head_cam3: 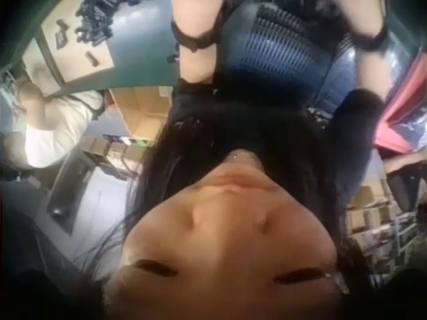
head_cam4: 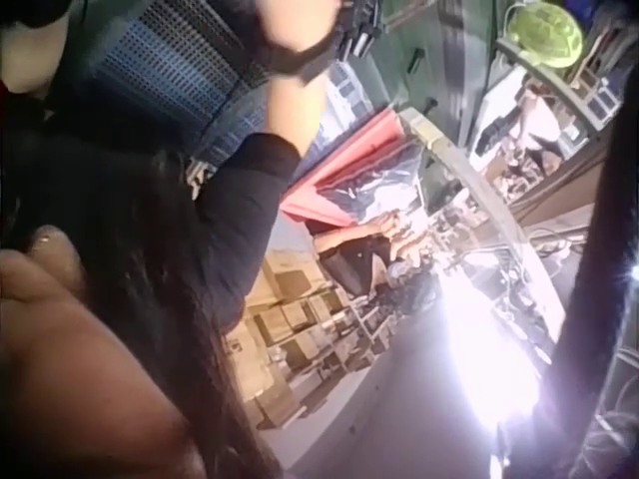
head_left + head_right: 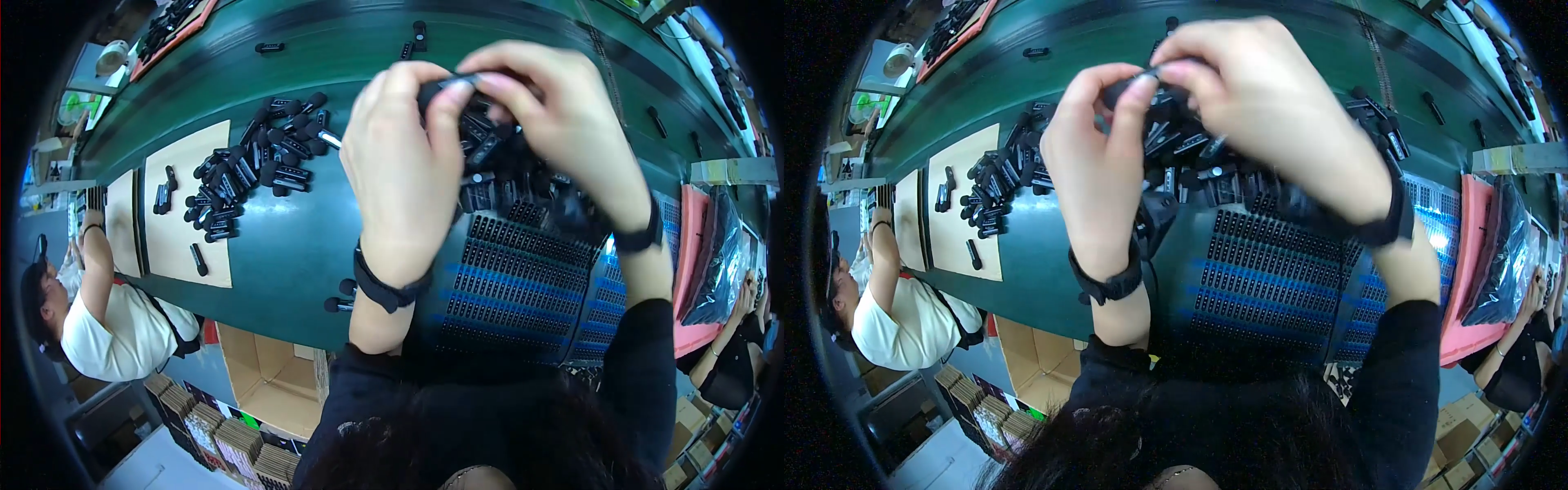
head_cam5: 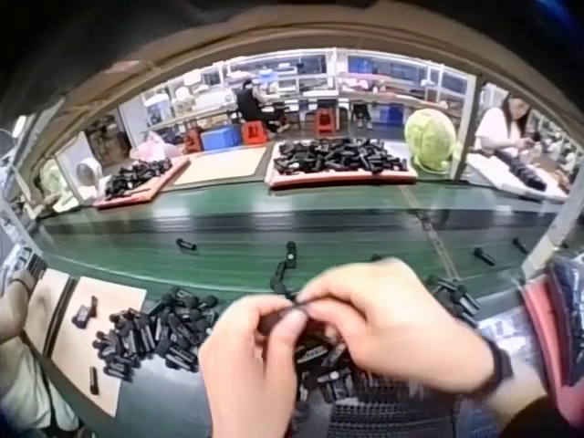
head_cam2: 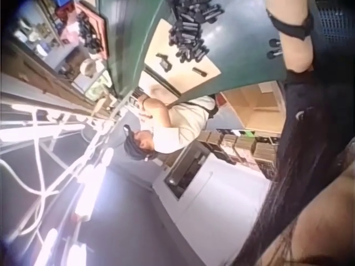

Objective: The person peels a sticker from a sheet, presses it onto a microphone, and then places the microphone onto the conveyor belt.

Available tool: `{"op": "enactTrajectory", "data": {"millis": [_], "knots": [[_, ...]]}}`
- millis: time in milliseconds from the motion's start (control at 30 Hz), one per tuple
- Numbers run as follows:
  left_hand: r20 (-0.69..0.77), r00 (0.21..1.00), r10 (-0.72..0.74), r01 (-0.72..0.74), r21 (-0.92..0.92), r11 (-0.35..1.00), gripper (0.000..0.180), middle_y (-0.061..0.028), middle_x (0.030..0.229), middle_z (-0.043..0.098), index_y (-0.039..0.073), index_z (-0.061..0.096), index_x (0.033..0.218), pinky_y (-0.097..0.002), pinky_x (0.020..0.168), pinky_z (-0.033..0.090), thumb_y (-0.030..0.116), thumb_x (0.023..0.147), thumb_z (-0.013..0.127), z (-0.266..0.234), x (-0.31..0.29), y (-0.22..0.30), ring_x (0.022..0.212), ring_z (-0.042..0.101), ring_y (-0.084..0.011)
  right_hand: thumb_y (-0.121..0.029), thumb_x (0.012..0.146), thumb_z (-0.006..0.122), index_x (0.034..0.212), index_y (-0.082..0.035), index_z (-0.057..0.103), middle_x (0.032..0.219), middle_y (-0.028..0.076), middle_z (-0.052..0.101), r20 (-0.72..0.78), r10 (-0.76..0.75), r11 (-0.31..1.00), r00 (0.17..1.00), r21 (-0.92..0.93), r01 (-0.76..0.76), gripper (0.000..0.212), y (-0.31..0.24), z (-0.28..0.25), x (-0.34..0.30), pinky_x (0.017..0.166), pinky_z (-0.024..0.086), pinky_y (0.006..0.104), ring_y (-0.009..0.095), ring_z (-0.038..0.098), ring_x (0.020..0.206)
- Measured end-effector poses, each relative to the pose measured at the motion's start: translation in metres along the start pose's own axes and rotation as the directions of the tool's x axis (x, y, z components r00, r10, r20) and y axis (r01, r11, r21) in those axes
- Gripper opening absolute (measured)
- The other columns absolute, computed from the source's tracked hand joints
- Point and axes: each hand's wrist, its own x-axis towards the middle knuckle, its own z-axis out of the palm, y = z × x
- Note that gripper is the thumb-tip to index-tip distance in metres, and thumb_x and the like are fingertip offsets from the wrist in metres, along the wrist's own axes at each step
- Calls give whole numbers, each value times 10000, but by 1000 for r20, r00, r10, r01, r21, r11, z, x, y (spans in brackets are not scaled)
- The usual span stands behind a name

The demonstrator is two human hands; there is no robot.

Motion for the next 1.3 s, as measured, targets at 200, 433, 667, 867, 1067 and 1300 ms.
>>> {"op": "enactTrajectory", "data": {"millis": [200, 433, 667, 867, 1067, 1300], "knots": [[-156, 980, -123, 97, -163, 982, 223, -101, 838, 561, 11, 534, 943, -294, 645, 416, 137, 765, 581, -35, 15, -11, 756, 519, -182, -320, 815, 541, 892, -21, 609, 679, 42, 584, 427, 426, 900, 798, -114, -420, 316, 144, 25, 95, 565, 464, 207, 83, 537, 579], [-108, 966, -236, 190, -328, 926, 216, -63, 903, 554, 11, 546, 939, -246, 635, 396, 92, 745, 597, -64, 15, -19, 773, 503, -133, -531, 768, 493, 801, 2, 615, 644, 85, 582, 373, 398, 799, 838, -590, -117, 547, 173, 106, 156, 578, 462, 350, 200, 570, 578], [-58, 977, -207, 169, -385, 907, 182, -59, 895, 545, 7, 568, 890, -223, 630, 393, -3, 711, 597, -61, 13, -11, 778, 505, -126, -399, 803, 502, 852, 1, 608, 718, 132, 597, 435, 637, 752, 636, -534, -387, 417, 148, 126, 176, 603, 476, 348, 231, 599, 637], [-17, 980, -196, 167, -454, 875, 224, -73, 899, 536, -17, 561, 889, -216, 648, 407, -88, 678, 581, -70, 8, -6, 785, 511, -127, -210, 821, 538, 877, 37, 564, 641, 59, 538, 508, 522, 823, 686, -87, -562, 255, 115, 67, 166, 514, 480, 243, 143, 563, 570], [83, 989, -119, 144, -663, 734, 298, -131, 953, 515, -54, 510, 886, -211, 671, 456, -178, 625, 584, -62, 6, 14, 755, 542, -138, -150, 842, 496, 984, 32, 565, 699, 70, 575, 101, 75, 995, 992, 64, -81, 241, 27, -40, 59, 593, 504, 235, 128, 570, 590], [246, 962, -119, 272, -816, 510, 302, -106, 861, 482, -31, 471, 787, -231, 637, 488, -206, 572, 590, -49, -3, 30, 693, 570, -156, -20, 701, 637, 944, -23, 619, 782, 64, 623, -216, 248, 825, 944, 559, -89, 244, -16, -6, -44, 497, 459, 191, 79, 572, 607]]}}
